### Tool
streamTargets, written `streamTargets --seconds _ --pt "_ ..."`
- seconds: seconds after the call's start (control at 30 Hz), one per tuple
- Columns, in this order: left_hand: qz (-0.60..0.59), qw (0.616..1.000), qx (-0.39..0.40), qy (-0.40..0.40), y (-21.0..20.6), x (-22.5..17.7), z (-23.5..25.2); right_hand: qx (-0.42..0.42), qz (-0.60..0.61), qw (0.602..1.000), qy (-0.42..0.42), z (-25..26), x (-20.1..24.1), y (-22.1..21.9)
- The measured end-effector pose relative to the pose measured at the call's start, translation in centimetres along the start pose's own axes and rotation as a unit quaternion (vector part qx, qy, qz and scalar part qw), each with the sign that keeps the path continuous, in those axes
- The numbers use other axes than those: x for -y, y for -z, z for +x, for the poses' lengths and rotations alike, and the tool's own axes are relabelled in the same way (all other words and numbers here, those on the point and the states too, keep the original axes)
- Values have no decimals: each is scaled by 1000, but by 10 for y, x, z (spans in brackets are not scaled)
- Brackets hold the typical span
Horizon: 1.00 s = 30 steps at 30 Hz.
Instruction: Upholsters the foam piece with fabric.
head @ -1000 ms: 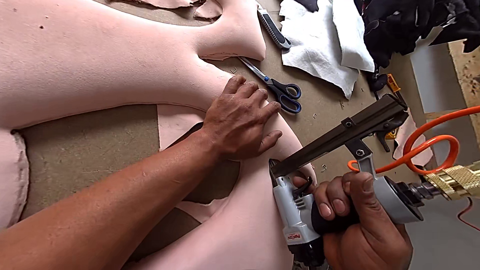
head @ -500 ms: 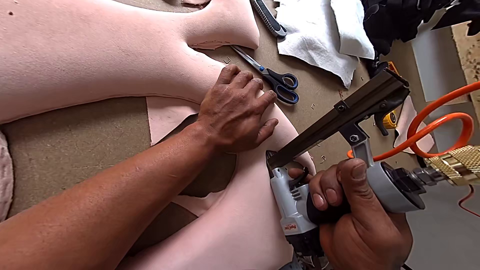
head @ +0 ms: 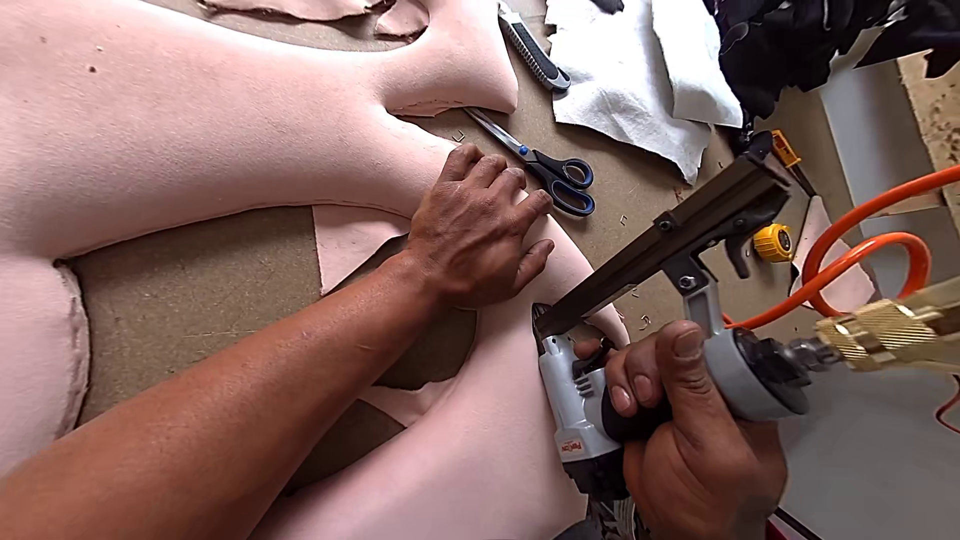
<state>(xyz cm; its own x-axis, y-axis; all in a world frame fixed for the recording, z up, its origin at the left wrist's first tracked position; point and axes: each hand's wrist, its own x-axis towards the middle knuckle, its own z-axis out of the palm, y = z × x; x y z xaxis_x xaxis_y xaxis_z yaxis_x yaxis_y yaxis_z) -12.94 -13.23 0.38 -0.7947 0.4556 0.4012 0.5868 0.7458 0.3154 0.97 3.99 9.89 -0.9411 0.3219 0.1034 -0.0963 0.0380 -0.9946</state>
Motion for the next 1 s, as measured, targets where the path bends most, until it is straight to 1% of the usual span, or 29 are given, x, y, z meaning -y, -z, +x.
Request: streamTargets --seconds 0.13,0.2,0.27,0.33,0.43,0.5,0.57,0.63,0.7,0.73,0.8,0.83,0.9,0.93,0.97,1.0 --pt "0 1000 -16 1 3 1 1 -10 9 1000 -6 7 -3 0" --pt "2 1000 -13 3 4 1 0 8 11 1000 -25 10 0 5" --pt "7 1000 -8 2 7 0 -1 40 16 998 -41 12 8 22" --pt "16 1000 -11 -3 8 2 0 80 18 995 -49 14 23 56" --pt "31 999 -2 -8 9 2 0 143 3 987 -75 30 44 127" --pt "43 999 10 -6 11 0 1 179 22 979 -93 57 46 171" --pt "58 998 21 12 13 -4 2 215 59 968 -119 98 38 205" --pt "60 995 33 71 15 -19 -6 266 92 946 -158 148 18 233" --pt "57 982 32 179 17 -47 -19 330 142 910 -206 206 -10 250" --pt "62 968 29 241 15 -67 -29 356 165 891 -230 232 -25 254" --pt "79 929 22 360 12 -109 -42 387 196 860 -270 273 -53 257" --pt "92 909 9 405 7 -125 -45 402 204 845 -287 291 -66 255" --pt "109 880 -12 462 -6 -142 -41 429 202 821 -319 319 -87 248" --pt "109 873 -18 474 -11 -144 -38 432 192 815 -334 330 -96 243" --pt "104 871 -22 479 -14 -145 -36 426 166 819 -347 337 -103 237" --pt "97 870 -25 483 -15 -144 -36 416 113 831 -351 345 -107 231"
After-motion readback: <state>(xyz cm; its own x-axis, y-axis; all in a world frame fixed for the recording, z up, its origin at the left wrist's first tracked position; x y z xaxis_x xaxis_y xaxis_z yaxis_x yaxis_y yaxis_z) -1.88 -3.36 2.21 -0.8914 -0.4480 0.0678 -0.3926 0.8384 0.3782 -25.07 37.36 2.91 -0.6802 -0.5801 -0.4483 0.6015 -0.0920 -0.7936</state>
